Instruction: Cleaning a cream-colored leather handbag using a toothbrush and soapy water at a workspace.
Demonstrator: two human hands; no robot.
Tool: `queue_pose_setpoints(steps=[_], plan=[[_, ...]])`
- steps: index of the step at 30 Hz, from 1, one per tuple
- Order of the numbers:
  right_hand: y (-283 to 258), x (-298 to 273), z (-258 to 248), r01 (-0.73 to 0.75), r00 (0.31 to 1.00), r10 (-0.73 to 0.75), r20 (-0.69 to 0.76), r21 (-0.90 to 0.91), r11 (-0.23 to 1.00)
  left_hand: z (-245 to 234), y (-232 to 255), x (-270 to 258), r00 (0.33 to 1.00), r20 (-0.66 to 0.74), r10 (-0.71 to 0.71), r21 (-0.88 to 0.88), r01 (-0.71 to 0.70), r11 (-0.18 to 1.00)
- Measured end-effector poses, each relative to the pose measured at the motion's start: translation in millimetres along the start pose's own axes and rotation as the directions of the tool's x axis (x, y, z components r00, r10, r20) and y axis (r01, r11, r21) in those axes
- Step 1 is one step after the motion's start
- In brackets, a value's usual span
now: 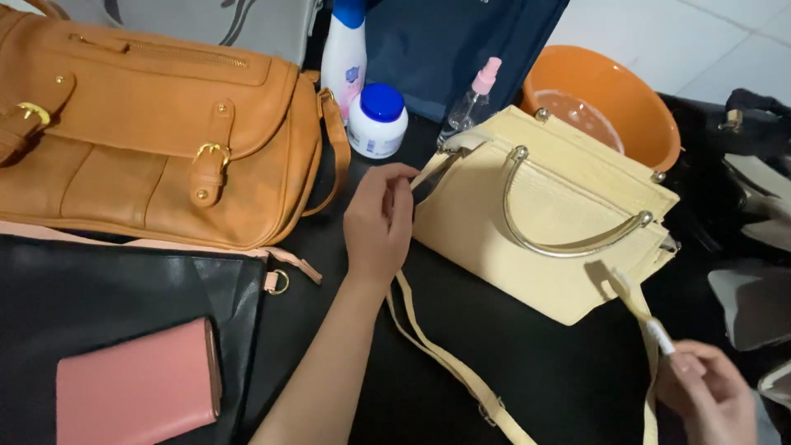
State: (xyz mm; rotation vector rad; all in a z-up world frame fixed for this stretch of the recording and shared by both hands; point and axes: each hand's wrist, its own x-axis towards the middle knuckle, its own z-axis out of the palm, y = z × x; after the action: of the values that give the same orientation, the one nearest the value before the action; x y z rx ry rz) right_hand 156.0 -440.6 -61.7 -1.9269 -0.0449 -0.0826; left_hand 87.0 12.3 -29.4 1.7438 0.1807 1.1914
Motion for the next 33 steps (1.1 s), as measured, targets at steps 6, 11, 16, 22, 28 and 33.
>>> queue_pose_setpoints(steps=[6,11,16,22,28,33], plan=[[3.2,37.2,-20.5,0.035,0.993,-0.046,0.109,0.104,0.994,1.4,3.0,5.5,0.975,0.056,-0.215,-0.05,0.218,0.975],[23.8,80.3,-22.3,0.109,0.993,-0.118,0.02,0.272,0.956,0.1,-2.0,5.7,0.973,0.067,-0.223,-0.022,0.225,0.974],[2.3,73.5,10.2,0.069,0.996,-0.085,0.013,0.46,0.885,-0.2,-2.4,6.6,0.951,0.077,-0.299,-0.008,0.3,0.954],[-0.7,57.6,11.8,0.082,0.996,-0.08,-0.026,0.516,0.853,2.5,-4.8,7.2,0.95,0.086,-0.299,0.016,0.299,0.954],[-12.1,50.2,19.1,0.179,0.982,-0.189,-0.006,0.356,0.917,7.7,-2.0,6.9,0.921,0.121,-0.369,0.095,0.359,0.928],[-1.5,55.4,11.9,0.074,0.997,-0.056,-0.05,0.487,0.87,8.1,-0.8,7.7,0.871,0.167,-0.463,0.097,0.453,0.886]])
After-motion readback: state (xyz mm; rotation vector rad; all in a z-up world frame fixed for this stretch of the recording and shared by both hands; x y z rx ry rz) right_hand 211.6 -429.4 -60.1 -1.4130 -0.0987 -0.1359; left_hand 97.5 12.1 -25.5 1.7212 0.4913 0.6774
